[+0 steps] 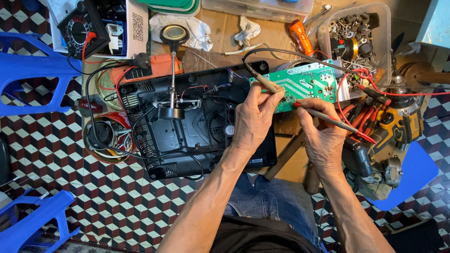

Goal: The person repairs an appliance on a cluttered workbench. They remove a magnifying lamp from the opened casing, lift out the power board and main circuit board, probe the board with multimeter test leads, then reposition the boards and casing while continuing to work on the unit.

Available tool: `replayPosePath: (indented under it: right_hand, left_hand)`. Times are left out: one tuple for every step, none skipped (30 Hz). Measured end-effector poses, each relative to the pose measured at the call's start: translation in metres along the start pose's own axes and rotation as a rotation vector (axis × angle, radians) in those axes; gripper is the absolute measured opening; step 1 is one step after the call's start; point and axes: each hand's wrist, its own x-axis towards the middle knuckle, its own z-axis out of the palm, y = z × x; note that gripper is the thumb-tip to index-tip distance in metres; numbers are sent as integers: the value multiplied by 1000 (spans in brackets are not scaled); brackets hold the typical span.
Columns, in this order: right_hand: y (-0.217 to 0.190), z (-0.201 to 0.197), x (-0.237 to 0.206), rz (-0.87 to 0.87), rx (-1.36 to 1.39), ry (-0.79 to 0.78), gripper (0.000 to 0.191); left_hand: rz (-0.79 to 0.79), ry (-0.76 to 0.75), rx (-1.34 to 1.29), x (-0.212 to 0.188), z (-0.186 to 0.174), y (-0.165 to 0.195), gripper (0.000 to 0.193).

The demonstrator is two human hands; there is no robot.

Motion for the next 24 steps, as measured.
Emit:
replayPosePath:
  right_hand:
    - [0,0,0,-11,-6,-2,16]
    - [0,1,0,-8,-3,-3,17]
    - [0,1,0,-5,1,-5,17]
    - [1,1,0,-3,4,-6,17]
    - [1,1,0,-30,-19,-7,17]
    - [2,1,-1,-57,-43,-7,17]
    - [1,2,-1,-84,-66,-8,18]
    - [2,1,-1,-85,-65,-11,17]
    - [2,2,-1,-87,-64,-13,17]
    - [3,2,-1,-89,-63,-15,16]
    - [3,2,-1,-83,-55,-14,16]
    - [3,2,-1,-78,-47,-13,16]
    - [2,1,-1,-72,-39,-12,16]
    - [2,1,-1,-74,-59,-11,16]
    - [2,1,-1,-75,-79,-9,16]
    - [1,1,-1,-77,-99,-7,16]
    - [1,2,-1,-72,-110,2,16]
    - [1,2,-1,-66,-120,10,16]
    - [0,2,-1,-61,-131,19,16]
    - [0,3,-1,-69,-137,19,16]
    - [0,3,-1,-77,-143,18,16]
    - [-1,3,-1,-85,-149,18,16]
    - [-1,3,-1,-88,-147,19,16]
    - [-2,4,-1,-90,-144,19,15]
  left_hand:
    - [4,5,0,0,0,-1,22]
    - [8,7,1,0,0,-1,22]
    - [12,9,1,-1,0,-1,22]
    - [7,7,7,-1,0,-2,22]
    - [2,6,12,-1,0,-2,22]
    - [-3,4,17,-2,1,-3,22]
    - [-11,3,20,-1,0,-2,22]
    - [-20,3,24,-2,1,-3,22]
    - [-28,3,27,-2,1,-3,22]
    - [-18,5,21,-2,1,-3,22]
    - [-8,7,15,-2,1,-3,22]
    - [3,10,9,-2,1,-3,23]
    - [-2,8,12,-3,1,-3,23]
    - [-7,6,16,-3,1,-3,23]
    - [-12,4,19,-3,1,-3,23]
    - [-11,5,23,-2,1,-3,23]
    - [-9,6,26,-2,1,-3,23]
    - [-7,7,30,-2,1,-3,23]
    - [-4,8,31,-2,1,-3,22]
    - [0,10,32,-2,1,-3,22]
    - [4,11,34,-2,1,-3,22]
    - [11,11,28,-2,2,-3,22]
    - [17,11,23,-2,1,-3,22]
    - [24,11,18,-3,1,-4,22]
